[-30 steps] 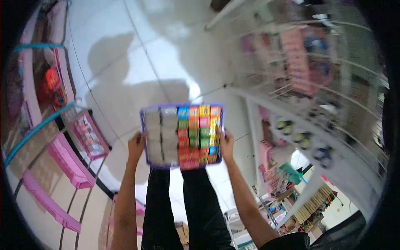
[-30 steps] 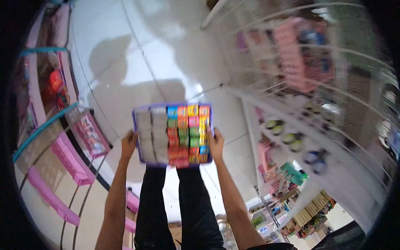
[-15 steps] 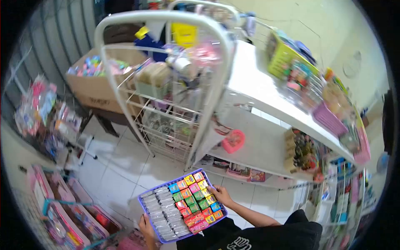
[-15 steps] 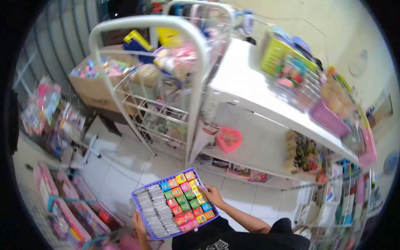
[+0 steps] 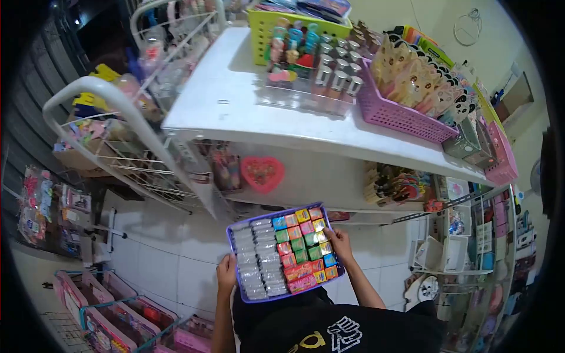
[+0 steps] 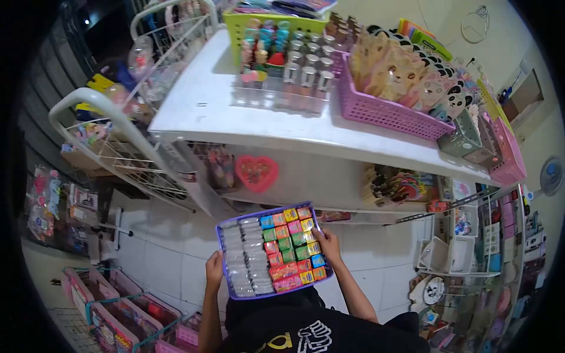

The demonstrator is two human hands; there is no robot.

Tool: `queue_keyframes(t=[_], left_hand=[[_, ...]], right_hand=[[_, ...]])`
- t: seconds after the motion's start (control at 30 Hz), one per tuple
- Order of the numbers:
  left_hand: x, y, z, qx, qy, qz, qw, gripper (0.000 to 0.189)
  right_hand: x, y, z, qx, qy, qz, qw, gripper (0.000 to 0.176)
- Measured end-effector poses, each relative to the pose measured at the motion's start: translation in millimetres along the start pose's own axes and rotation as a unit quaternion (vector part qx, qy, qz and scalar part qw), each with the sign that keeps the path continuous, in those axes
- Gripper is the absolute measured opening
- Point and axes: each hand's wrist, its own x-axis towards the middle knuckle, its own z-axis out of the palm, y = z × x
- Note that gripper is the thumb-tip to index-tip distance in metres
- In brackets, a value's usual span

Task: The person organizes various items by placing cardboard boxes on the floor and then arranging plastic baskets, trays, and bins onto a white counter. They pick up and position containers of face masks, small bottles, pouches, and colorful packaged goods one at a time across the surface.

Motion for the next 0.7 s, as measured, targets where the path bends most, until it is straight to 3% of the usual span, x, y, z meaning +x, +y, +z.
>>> queue_keyframes(t=[0.07, 0.17, 0.2, 0.27, 0.3, 0.4, 0.43, 0.47, 0.53, 0.57, 0.63, 0.7], left_hand=[[8, -14, 3, -0.024, -0.025, -0.011, 0.999, 0.028], [16, -40, 9, 0.025, -0.033, -0.049, 0.998, 0.029], [20, -65, 17, 0.026, -0.018, 0.023, 0.999, 0.03], [21, -49, 20, 0.067, -0.011, -0.006, 0.998, 0.031], [23, -63, 24, 0.074, 0.027, 0.045, 0.996, 0.032], [4, -89, 7, 0.055, 0.058, 0.017, 0.997, 0.03], [56, -71, 61, 0.088, 0.04, -0.024, 0.995, 0.029], [74, -76, 76, 0.122, 0.047, -0.012, 0.991, 0.028], [100, -82, 94, 0.146, 0.06, -0.013, 0.987, 0.027], [117, -77, 102, 0.105, 0.025, -0.03, 0.994, 0.027], [145, -77, 109, 0.059, 0.004, -0.05, 0.997, 0.027], [168, -78, 122, 0.194, 0.067, 0.039, 0.978, 0.028]], right_hand=[[-1, 3, 1, -0.025, 0.007, -0.002, 1.0, 0.028], [2, 28, -1, -0.137, 0.051, -0.126, 0.981, 0.028], [2, 24, 2, -0.154, 0.054, -0.188, 0.968, 0.029], [14, 38, -6, -0.249, 0.04, -0.111, 0.961, 0.032], [10, 36, 2, -0.246, 0.042, -0.137, 0.959, 0.031], [-15, 39, 39, -0.237, 0.018, -0.138, 0.962, 0.034], [57, 34, 11, -0.218, 0.003, -0.091, 0.972, 0.037], [78, 34, 7, -0.227, -0.002, -0.087, 0.97, 0.037], [115, 46, -3, -0.372, 0.009, -0.18, 0.911, 0.036], [144, 61, -15, -0.383, -0.001, -0.182, 0.906, 0.036], [197, 101, -28, -0.503, -0.023, -0.267, 0.822, 0.034], [226, 122, -31, -0.542, -0.034, -0.285, 0.789, 0.034]])
